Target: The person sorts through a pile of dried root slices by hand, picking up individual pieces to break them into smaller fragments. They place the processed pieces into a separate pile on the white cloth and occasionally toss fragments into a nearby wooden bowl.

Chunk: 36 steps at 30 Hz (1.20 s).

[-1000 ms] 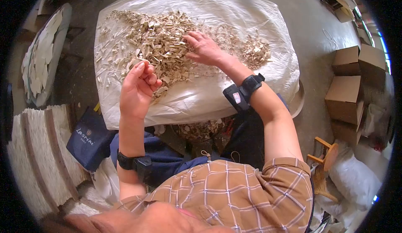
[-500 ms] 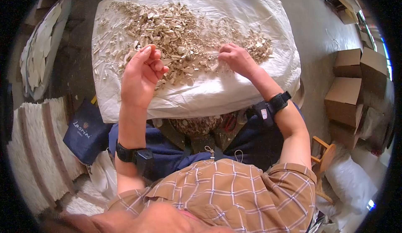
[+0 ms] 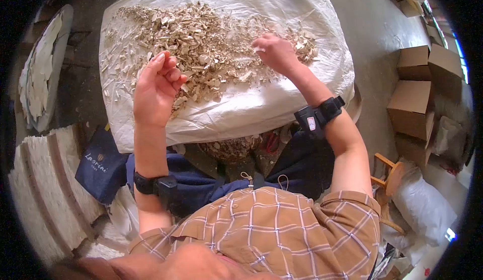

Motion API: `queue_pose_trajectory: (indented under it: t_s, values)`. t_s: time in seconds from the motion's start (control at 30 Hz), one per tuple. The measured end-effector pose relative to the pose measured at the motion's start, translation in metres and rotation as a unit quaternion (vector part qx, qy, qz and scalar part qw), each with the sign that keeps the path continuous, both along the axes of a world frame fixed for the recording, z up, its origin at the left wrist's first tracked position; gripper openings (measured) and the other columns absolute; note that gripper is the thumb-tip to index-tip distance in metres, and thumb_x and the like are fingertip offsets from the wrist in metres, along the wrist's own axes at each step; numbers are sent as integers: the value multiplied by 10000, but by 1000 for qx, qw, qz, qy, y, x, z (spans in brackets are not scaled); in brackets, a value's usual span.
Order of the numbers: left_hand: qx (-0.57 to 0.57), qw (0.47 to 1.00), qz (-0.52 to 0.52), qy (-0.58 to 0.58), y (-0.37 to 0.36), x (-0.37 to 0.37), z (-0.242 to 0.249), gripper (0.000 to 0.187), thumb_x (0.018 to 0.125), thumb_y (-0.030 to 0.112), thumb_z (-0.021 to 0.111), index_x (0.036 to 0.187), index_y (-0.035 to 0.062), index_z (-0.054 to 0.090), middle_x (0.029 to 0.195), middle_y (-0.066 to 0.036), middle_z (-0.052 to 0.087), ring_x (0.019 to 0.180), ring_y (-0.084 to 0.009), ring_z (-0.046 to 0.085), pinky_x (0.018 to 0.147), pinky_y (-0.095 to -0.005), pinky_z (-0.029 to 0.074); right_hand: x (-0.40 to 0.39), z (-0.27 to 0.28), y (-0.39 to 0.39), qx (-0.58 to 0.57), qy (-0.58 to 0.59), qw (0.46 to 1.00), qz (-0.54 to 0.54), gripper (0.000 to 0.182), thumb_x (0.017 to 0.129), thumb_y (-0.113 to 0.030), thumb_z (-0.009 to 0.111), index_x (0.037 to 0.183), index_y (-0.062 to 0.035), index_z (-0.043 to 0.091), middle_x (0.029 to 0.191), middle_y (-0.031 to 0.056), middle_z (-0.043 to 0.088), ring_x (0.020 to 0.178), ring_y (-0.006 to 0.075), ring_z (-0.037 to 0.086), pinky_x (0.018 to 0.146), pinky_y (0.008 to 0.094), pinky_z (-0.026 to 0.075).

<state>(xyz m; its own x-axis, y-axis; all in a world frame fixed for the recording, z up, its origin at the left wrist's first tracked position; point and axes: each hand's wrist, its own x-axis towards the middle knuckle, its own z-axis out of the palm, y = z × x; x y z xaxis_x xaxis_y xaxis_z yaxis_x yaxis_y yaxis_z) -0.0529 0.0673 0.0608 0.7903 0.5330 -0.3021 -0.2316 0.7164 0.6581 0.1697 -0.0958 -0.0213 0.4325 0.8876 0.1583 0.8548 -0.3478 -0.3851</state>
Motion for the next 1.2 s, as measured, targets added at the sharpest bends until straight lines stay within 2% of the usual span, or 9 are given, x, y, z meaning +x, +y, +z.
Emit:
queue_pose_trajectory:
  t_s: [0.13, 0.27, 0.4, 0.77, 0.87, 0.97, 1.03, 1.1, 1.2]
  values:
    - [11, 1000, -4, 16, 1, 2, -1, 150, 841, 154, 472, 908, 43, 547, 778, -21, 547, 628, -102, 493, 632, -288, 468, 1, -3, -2, -146, 15, 987, 67, 80, 737, -136, 530, 751, -99, 600, 790, 80, 571, 731, 253, 572, 631, 352, 464]
    - [6, 1000, -4, 10, 3, -2, -3, 148, 840, 150, 474, 911, 45, 549, 781, -26, 552, 623, -104, 498, 631, -290, 472, 13, -4, 2, -67, -31, 997, 4, 61, 716, -113, 565, 740, -63, 592, 739, 92, 569, 678, 256, 568, 598, 339, 455]
    - [10, 1000, 0, 15, 5, -4, -3, 142, 838, 146, 477, 910, 47, 549, 784, -29, 553, 624, -104, 499, 627, -292, 476, 2, -14, 16, -31, -32, 998, 49, 58, 730, -109, 556, 752, -69, 593, 754, 74, 569, 681, 251, 570, 617, 332, 462]
    - [-2, 1000, -16, 22, -1, 0, -13, 150, 843, 154, 471, 908, 40, 545, 762, -35, 558, 620, -112, 515, 622, -298, 484, -6, -18, 20, -105, -123, 986, 42, 74, 752, -114, 539, 720, -48, 551, 740, 98, 547, 659, 271, 564, 603, 356, 465]
    - [-28, 998, -24, 51, -15, 6, -18, 152, 846, 144, 462, 908, 28, 538, 766, -44, 560, 613, -124, 520, 627, -313, 489, -4, -10, 17, -19, -74, 997, 26, 123, 748, -119, 520, 702, -12, 561, 736, 134, 562, 651, 274, 581, 584, 364, 476]
    - [-60, 995, -57, 57, -33, 13, -36, 205, 862, 135, 415, 969, -10, 512, 859, -101, 571, 730, -171, 558, 703, -346, 490, -6, 13, 12, -2, 192, 981, -12, 134, 748, -144, 565, 824, -40, 604, 725, 99, 563, 606, 190, 541, 559, 275, 435]
    - [-95, 989, -81, 84, -47, 18, -41, 265, 878, 136, 366, 1036, -47, 476, 990, -161, 547, 909, -230, 543, 822, -373, 450, -19, 29, 11, 20, 230, 973, 16, 117, 751, -124, 565, 820, -37, 602, 718, 87, 559, 610, 173, 533, 563, 264, 430]
    - [-126, 985, -79, 81, -57, 23, -47, 270, 878, 134, 364, 1040, -53, 473, 1003, -163, 540, 929, -238, 532, 851, -378, 429, -37, 48, 13, 53, 239, 966, 80, 72, 762, -74, 557, 800, -20, 587, 706, 69, 549, 625, 145, 517, 561, 252, 419]
    - [-171, 979, -90, 57, -61, 25, -56, 284, 878, 132, 361, 1051, -69, 463, 1026, -167, 527, 964, -253, 511, 911, -391, 381, -54, 51, 14, 76, 206, 965, 146, 68, 738, -86, 569, 776, -31, 580, 704, 77, 542, 641, 206, 536, 561, 291, 426]
